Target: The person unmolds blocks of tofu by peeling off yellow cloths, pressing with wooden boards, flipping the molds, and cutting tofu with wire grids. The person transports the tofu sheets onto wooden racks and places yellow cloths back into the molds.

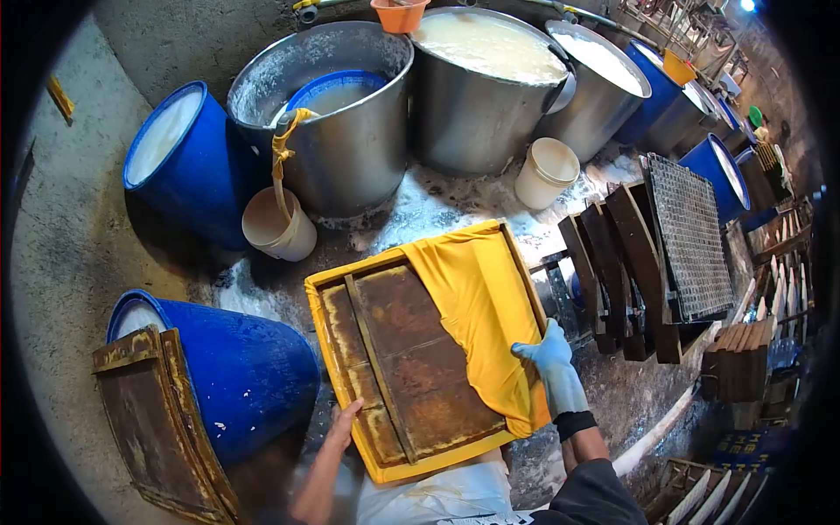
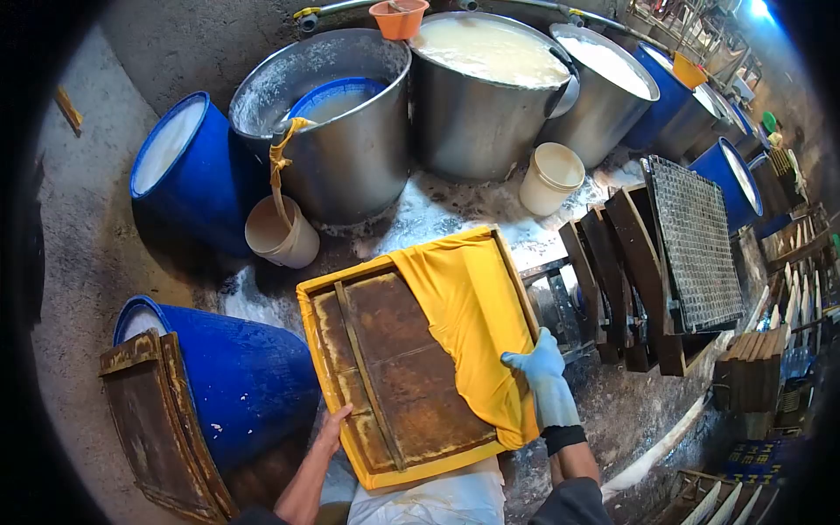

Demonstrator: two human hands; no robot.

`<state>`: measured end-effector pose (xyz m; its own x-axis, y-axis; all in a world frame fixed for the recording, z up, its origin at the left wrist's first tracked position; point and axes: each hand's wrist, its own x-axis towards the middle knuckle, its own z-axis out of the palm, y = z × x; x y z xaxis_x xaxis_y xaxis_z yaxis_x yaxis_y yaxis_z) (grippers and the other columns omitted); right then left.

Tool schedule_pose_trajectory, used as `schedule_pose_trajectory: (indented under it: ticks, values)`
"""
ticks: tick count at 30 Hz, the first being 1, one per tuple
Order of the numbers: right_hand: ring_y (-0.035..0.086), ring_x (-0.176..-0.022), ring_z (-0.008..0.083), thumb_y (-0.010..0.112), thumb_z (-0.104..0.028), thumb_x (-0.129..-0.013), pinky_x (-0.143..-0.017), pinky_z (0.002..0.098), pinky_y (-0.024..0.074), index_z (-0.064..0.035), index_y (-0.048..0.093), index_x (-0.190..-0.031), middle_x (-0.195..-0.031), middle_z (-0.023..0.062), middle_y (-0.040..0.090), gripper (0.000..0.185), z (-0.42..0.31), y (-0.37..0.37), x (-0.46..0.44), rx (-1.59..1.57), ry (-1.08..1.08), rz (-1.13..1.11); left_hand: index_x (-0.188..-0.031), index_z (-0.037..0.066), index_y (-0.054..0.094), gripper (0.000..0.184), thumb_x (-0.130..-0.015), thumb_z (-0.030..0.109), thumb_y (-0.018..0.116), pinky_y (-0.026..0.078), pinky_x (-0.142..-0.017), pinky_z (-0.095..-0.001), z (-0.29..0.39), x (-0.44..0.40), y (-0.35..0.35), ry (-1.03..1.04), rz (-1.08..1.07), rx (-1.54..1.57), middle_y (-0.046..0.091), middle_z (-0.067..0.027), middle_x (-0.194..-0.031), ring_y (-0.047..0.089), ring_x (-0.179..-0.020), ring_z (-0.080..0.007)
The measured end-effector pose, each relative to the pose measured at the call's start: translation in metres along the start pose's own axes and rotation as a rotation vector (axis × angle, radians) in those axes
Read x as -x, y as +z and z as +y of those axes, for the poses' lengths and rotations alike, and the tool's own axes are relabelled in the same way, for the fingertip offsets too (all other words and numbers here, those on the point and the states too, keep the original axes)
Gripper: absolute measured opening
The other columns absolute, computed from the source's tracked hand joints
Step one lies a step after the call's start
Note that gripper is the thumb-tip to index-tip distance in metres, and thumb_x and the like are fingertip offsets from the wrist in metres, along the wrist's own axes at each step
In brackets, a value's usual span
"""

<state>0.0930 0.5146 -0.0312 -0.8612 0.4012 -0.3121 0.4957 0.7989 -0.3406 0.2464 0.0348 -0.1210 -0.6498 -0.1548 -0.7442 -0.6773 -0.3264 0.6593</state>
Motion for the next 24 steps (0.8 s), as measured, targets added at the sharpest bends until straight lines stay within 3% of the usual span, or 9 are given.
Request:
schedule_pose_trajectory:
  ticks: [5,7,10,13,18,20,21,23,24]
  values:
    - [0.064,-0.118,0.0395,0.099,-0.039,-0.06,-0.099,0.0434,0.0533,0.0042,0.051,-0.135,-0.132,0.0252,0.062,0.099,-0.015,0.026,0.029,-0.099,0.04,-0.065,-0.117,0.001,0.067,0.039,-0.086,0.022,0.08,0.053,-0.079,-0.0344,0.026,0.007,-0.047,-0.033,0.007,0.022,0.068,-0.004,-0.099,0.064,-0.087,-0.0182]
    - [0.064,-0.118,0.0399,0.099,-0.043,-0.06,-0.099,0.0439,0.0532,0.005,0.051,-0.135,-0.131,0.026,0.063,0.101,-0.042,0.035,0.054,0.016,0.028,-0.066,-0.116,0.001,0.067,0.036,-0.087,0.018,0.079,0.053,-0.08,-0.0341,0.085,0.051,-0.06,-0.036,0.098,-0.064,0.069,-0.0048,-0.098,0.065,-0.087,-0.0181]
    - [0.063,-0.122,0.0423,0.097,-0.056,-0.055,-0.101,0.0455,0.0518,0.0071,0.049,-0.139,-0.13,0.0301,0.064,0.116,-0.058,0.071,0.079,-0.286,0.041,-0.309,-0.118,0.0,0.067,0.034,-0.088,0.013,0.076,0.053,-0.081,-0.0329,0.148,0.115,-0.108,0.084,0.233,-0.24,0.07,-0.0061,-0.1,0.066,-0.089,-0.0174]
    - [0.065,-0.116,0.0421,0.097,-0.053,-0.058,-0.098,0.0455,0.0526,0.0092,0.051,-0.134,-0.125,0.0301,0.066,0.108,-0.096,0.107,0.107,-0.438,-0.052,-0.432,-0.118,-0.002,0.067,0.034,-0.089,0.012,0.074,0.053,-0.081,-0.0328,0.236,0.207,-0.098,0.234,0.433,-0.417,0.07,-0.0059,-0.099,0.066,-0.088,-0.0177]
    - [0.068,-0.11,0.0391,0.096,-0.051,-0.062,-0.096,0.0438,0.0539,0.0103,0.051,-0.135,-0.12,0.0268,0.069,0.106,-0.143,0.209,0.123,-0.768,-0.133,-0.725,-0.114,-0.007,0.068,0.031,-0.089,0.011,0.065,0.052,-0.077,-0.0338,0.315,0.308,0.004,0.292,0.621,-0.757,0.072,-0.0093,-0.098,0.066,-0.084,-0.0185]
    - [0.064,-0.119,0.037,0.094,-0.048,-0.068,-0.103,0.0436,0.0503,0.0106,0.045,-0.143,-0.131,0.0277,0.063,0.107,-0.141,0.245,0.128,-0.943,-0.092,-0.899,-0.107,-0.007,0.065,0.03,-0.089,0.017,0.067,0.052,-0.077,-0.0341,0.318,0.321,0.046,0.294,0.735,-0.946,0.068,-0.0067,-0.092,0.064,-0.082,-0.0184]
    - [0.064,-0.119,0.037,0.094,-0.048,-0.068,-0.103,0.0436,0.0503,0.0106,0.045,-0.143,-0.131,0.0277,0.063,0.107,-0.134,0.232,0.131,-0.937,-0.087,-0.917,-0.115,-0.008,0.06,0.043,-0.09,0.025,0.071,0.052,-0.079,-0.0344,0.314,0.319,0.056,0.307,0.793,-0.946,0.067,-0.0108,-0.099,0.063,-0.086,-0.0199]
    - [0.055,-0.133,0.0319,0.087,-0.041,-0.08,-0.109,0.0428,0.0453,0.0065,0.039,-0.15,-0.144,0.0251,0.054,0.098,-0.122,0.173,0.121,-0.916,-0.385,-0.808,-0.122,-0.006,0.055,0.061,-0.092,0.043,0.074,0.051,-0.086,-0.0376,0.315,0.339,0.175,0.363,0.753,-1.017,0.065,-0.0154,-0.106,0.063,-0.096,-0.0226]
    - [0.06,-0.122,0.0318,0.083,-0.04,-0.085,-0.101,0.0421,0.0504,0.005,0.04,-0.151,-0.143,0.0231,0.056,0.09,-0.125,0.153,0.134,-1.094,-0.501,-0.674,-0.124,-0.004,0.054,0.063,-0.092,0.047,0.073,0.05,-0.092,-0.0401,0.307,0.351,0.216,0.442,0.737,-1.19,0.064,-0.0163,-0.113,0.062,-0.104,-0.0251]
